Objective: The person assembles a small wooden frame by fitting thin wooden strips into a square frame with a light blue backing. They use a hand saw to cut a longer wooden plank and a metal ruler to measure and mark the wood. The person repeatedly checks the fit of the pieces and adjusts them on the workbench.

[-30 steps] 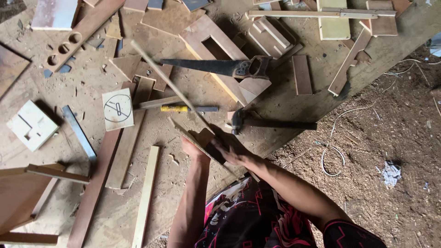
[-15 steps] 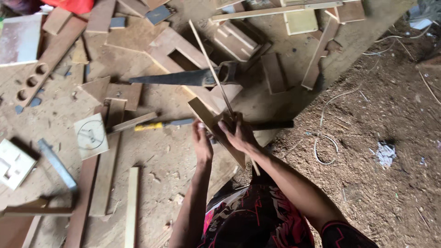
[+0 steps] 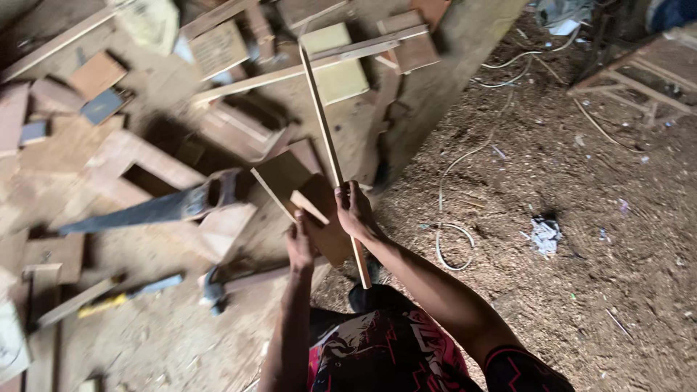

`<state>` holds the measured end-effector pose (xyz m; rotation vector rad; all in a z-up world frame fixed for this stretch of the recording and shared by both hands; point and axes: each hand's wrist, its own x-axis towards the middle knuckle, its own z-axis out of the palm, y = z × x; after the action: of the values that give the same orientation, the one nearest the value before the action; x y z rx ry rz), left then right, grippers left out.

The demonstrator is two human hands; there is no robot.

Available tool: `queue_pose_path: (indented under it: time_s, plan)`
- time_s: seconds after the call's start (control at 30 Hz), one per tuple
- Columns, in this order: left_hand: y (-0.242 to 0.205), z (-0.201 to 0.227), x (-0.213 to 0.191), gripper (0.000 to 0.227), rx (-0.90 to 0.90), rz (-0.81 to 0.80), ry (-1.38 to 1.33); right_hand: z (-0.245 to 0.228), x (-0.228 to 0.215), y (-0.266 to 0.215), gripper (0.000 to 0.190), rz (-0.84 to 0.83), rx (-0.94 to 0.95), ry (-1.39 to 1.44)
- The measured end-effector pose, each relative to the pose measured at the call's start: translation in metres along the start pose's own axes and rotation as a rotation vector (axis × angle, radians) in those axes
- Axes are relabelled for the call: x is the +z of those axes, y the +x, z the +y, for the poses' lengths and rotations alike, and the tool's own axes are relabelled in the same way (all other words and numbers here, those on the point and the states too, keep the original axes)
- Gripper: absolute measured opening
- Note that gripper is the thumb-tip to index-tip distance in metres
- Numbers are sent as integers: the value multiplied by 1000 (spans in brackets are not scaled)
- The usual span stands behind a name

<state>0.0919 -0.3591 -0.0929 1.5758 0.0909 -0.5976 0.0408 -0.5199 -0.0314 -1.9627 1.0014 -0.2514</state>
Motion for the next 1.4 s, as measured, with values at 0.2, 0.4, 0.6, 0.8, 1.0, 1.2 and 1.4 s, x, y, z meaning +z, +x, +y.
queue_pose_path:
  time_s: [0.2,0.4,0.6,0.8,1.0,1.2,1.4]
  plan:
    - [50,0,51,57,-149,93,-241,12,-74,37,32,-39,53,424]
    - [96,10,89,56,-226,-57,-360,39,-95,87,24,98,-99,294]
    - [129,2,127,60,-276,-189,-30,88,-71,176,22,178,-6,230]
    - [139,16,190,62,289,-318,207,105,-72,272,28,154,-109,293]
    - [105,53,283,29,49,-327,144,64,-127,302,32,-138,-92,414]
    - [116,101,351,18,-46,-135,281,70,-190,353,34,-560,55,419]
    - [154,124,393,24,-42,-128,202,132,-232,476,50,-294,-464,139]
